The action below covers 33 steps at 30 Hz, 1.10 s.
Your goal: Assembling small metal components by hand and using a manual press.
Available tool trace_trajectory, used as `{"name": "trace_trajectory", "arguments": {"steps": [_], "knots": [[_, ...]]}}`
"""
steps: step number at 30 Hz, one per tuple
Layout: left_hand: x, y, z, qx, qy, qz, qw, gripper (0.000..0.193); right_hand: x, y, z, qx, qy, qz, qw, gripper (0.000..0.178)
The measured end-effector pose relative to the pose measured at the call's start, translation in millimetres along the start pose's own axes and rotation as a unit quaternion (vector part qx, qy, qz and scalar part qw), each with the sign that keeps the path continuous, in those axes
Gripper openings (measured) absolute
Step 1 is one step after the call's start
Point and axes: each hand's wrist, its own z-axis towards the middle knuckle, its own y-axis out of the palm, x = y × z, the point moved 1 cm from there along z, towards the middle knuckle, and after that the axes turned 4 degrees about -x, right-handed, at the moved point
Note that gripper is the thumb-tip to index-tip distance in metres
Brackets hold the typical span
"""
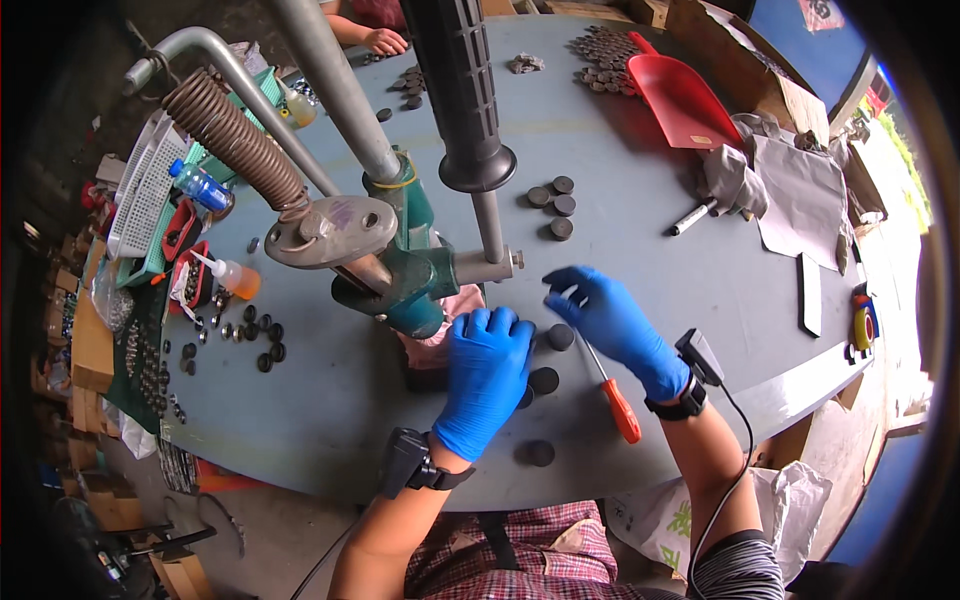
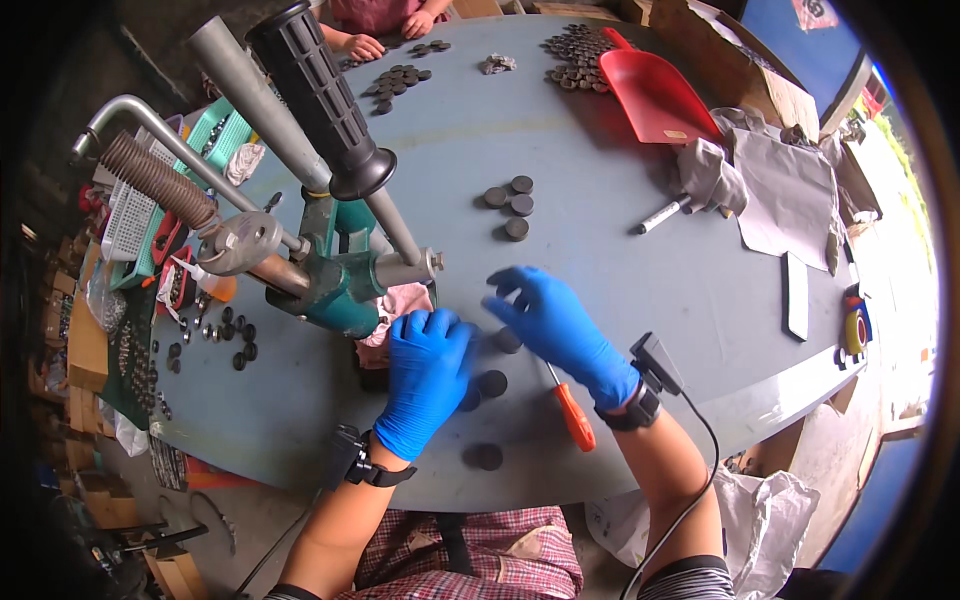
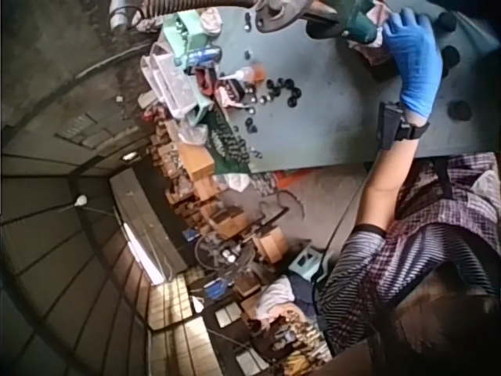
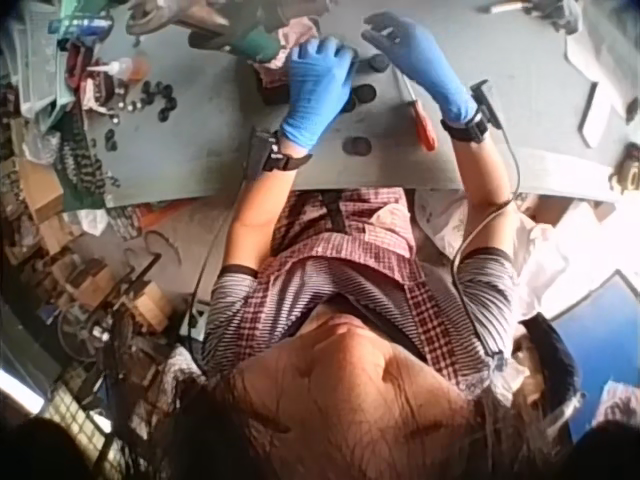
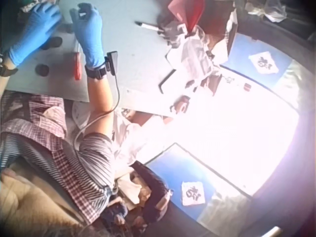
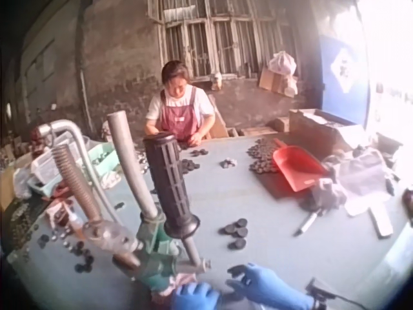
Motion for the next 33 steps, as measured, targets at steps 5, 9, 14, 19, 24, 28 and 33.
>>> {"name": "trace_trajectory", "arguments": {"steps": [5,9,14,19,24,28,33], "knots": [[8,4,-12,0.026,-0.02,-0.021,0.999,0.027,9,21,-54,0.057,-0.075,-0.193,0.977,0.037],[15,-2,-25,0.045,-0.029,-0.089,0.995,0.03,27,18,-54,0.01,-0.105,-0.275,0.956,0.034],[23,-17,-33,0.07,-0.075,-0.316,0.943,0.044,1,6,-58,-0.056,0.031,0.214,0.975,0.035],[34,-38,-37,0.098,-0.043,-0.369,0.923,0.048,-25,9,-85,-0.112,0.075,0.572,0.809,0.038],[36,-53,-42,0.062,0.008,-0.379,0.923,0.048,-34,11,-99,-0.111,0.085,0.593,0.793,0.04],[40,-59,-44,0.05,0.014,-0.355,0.933,0.05,-46,15,-106,-0.075,0.08,0.582,0.806,0.041],[37,-59,-45,0.06,0.014,-0.327,0.943,0.049,-45,25,-112,-0.027,0.076,0.562,0.823,0.039]]}}
